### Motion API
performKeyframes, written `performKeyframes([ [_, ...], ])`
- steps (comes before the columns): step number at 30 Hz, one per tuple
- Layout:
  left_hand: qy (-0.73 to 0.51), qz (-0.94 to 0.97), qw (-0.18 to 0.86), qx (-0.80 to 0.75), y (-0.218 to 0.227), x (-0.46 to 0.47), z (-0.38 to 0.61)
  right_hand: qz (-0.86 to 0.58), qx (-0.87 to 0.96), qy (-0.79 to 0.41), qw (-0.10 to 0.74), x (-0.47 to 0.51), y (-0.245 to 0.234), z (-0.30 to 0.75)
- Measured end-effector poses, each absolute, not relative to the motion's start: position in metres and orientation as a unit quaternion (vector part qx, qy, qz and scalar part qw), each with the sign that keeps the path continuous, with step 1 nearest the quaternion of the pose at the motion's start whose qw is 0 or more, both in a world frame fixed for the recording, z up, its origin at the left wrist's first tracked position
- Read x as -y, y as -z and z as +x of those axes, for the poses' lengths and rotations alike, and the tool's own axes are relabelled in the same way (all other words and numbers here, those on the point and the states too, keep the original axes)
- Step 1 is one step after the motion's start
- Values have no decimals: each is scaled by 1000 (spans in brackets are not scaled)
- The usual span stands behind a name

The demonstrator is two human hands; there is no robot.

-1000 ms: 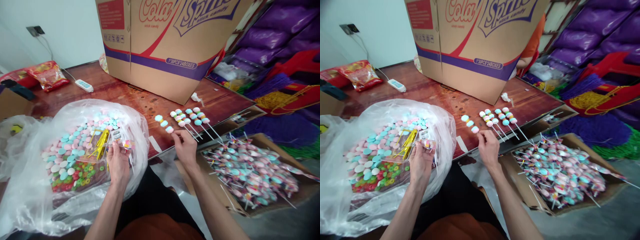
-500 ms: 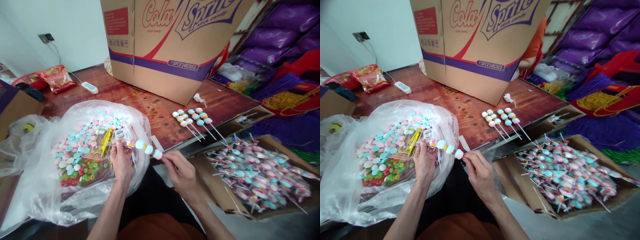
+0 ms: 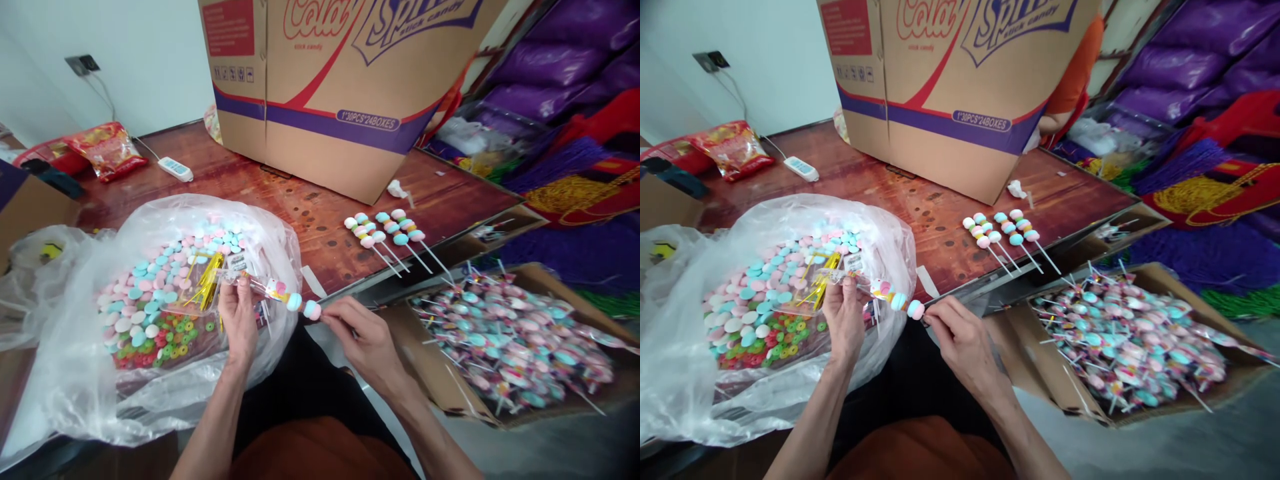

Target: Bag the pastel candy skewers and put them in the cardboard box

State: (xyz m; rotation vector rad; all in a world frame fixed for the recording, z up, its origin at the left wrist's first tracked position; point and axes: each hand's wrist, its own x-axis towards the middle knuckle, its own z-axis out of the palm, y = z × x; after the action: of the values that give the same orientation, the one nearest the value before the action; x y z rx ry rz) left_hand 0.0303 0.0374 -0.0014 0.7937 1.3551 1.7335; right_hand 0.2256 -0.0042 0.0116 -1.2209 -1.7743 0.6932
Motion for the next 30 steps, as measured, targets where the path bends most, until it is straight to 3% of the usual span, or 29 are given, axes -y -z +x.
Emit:
performKeyframes([
  [18, -676, 257, 421, -547, 1, -37, 35, -517, 685, -235, 457, 12, -9, 205],
  [30, -667, 277, 443, -531, 9, -31, 38, -516, 718, -181, 431, 12, -8, 201],
])
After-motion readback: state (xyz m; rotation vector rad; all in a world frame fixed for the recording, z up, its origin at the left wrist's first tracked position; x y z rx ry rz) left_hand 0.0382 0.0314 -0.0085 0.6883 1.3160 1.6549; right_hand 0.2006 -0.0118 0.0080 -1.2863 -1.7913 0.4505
